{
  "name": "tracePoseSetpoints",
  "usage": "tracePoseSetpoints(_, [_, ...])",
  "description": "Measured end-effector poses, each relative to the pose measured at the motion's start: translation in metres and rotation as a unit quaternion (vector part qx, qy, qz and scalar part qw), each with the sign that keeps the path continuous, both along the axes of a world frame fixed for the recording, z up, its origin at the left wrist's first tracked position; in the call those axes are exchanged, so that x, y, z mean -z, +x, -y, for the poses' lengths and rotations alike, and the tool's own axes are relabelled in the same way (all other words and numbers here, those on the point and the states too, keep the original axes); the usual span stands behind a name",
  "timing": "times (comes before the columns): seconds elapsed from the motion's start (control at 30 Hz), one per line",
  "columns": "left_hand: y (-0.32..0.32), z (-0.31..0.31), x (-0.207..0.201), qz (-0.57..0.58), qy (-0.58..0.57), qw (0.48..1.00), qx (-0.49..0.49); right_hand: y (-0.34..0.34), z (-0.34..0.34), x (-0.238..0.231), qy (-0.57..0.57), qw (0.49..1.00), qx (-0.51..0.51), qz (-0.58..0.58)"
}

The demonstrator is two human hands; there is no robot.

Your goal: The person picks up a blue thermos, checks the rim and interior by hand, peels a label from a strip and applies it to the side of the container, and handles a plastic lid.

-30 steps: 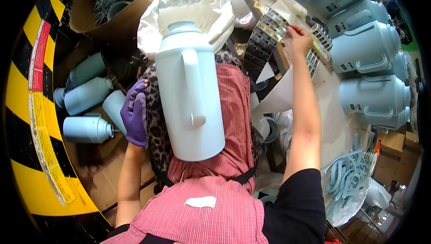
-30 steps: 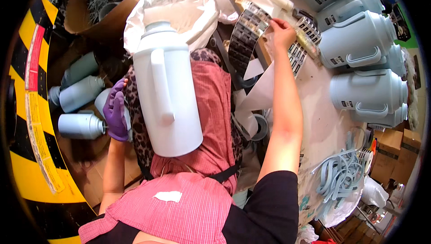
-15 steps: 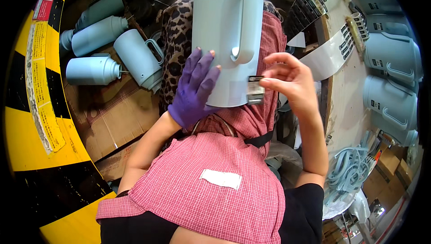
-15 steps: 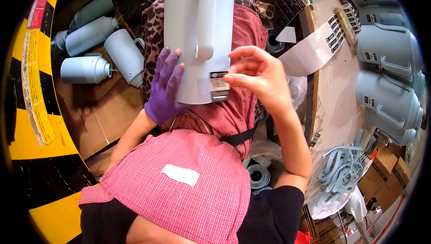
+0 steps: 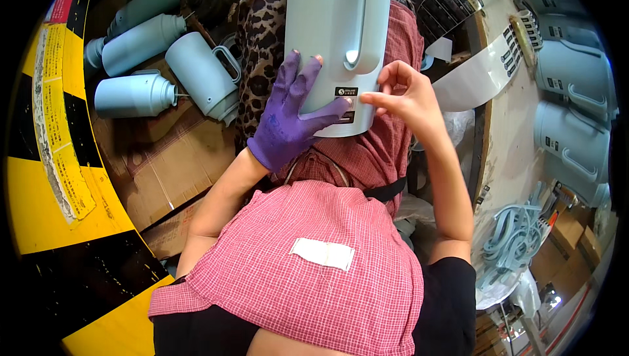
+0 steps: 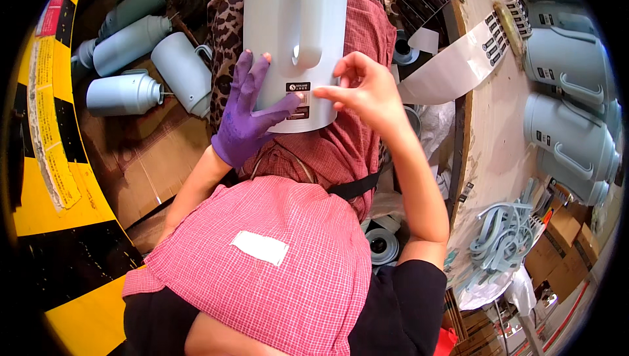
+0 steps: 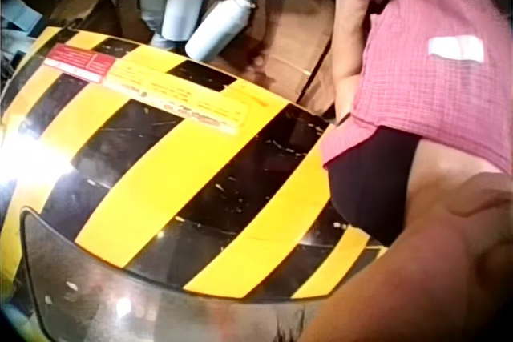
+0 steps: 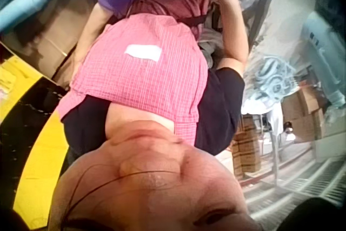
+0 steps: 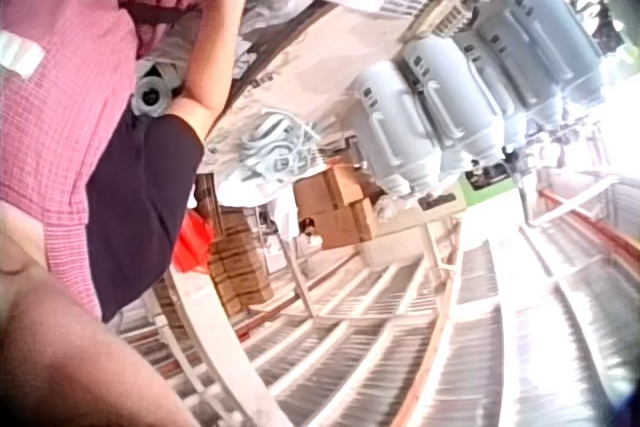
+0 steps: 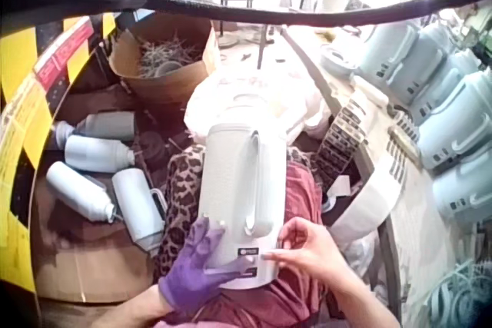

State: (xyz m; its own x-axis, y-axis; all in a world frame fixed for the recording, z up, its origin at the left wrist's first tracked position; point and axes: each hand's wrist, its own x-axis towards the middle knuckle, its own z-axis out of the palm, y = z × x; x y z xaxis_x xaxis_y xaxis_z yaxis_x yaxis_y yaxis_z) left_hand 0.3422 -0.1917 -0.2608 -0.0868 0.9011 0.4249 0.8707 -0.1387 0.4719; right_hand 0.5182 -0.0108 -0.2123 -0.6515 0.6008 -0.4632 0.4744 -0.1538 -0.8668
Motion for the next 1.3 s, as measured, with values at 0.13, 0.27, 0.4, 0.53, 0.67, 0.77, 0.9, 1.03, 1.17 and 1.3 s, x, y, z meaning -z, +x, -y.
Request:
tracePoseSetpoints(0.13, [0.004, -0.008, 0.010, -0.028, 0.048, 0.998, 0.039, 0.027, -0.006, 0.017, 0.001, 0.996, 0.037, -0.077])
tracePoseSetpoints(0.27, [-0.015, 0.019, -0.009, -0.039, 0.010, 0.994, 0.100, 0.051, -0.018, 0.002, 0.171, 0.975, 0.097, -0.106])
tracePoseSetpoints(0.4, [-0.053, -0.010, -0.017, 0.113, 0.041, 0.988, -0.099, 0.136, -0.097, -0.009, 0.376, 0.867, 0.326, 0.032])
tracePoseSetpoints(0.53, [-0.144, -0.146, -0.016, 0.403, 0.064, 0.912, -0.051, 0.199, -0.201, 0.020, 0.575, 0.778, 0.250, 0.027])
tracePoseSetpoints(0.67, [-0.184, -0.212, -0.002, 0.413, -0.102, 0.904, 0.037, 0.194, -0.252, 0.055, 0.612, 0.769, 0.136, 0.125])
tracePoseSetpoints(0.77, [-0.163, -0.205, -0.035, 0.484, -0.115, 0.861, 0.107, 0.192, -0.249, 0.058, 0.541, 0.808, 0.190, 0.133])
tracePoseSetpoints(0.9, [-0.142, -0.174, -0.098, 0.430, -0.072, 0.864, 0.249, 0.184, -0.252, 0.050, 0.540, 0.803, 0.222, 0.119])
tracePoseSetpoints(1.03, [-0.113, -0.167, -0.154, 0.218, 0.036, 0.921, 0.322, 0.186, -0.243, 0.052, 0.577, 0.770, 0.249, 0.110])
tracePoseSetpoints(1.17, [-0.094, -0.189, -0.161, -0.028, -0.147, 0.989, 0.007, 0.183, -0.235, 0.046, 0.578, 0.764, 0.254, 0.130])
tracePoseSetpoints(1.3, [-0.117, -0.254, -0.099, 0.013, -0.166, 0.986, -0.029, 0.156, -0.192, 0.033, 0.617, 0.747, 0.234, 0.076])
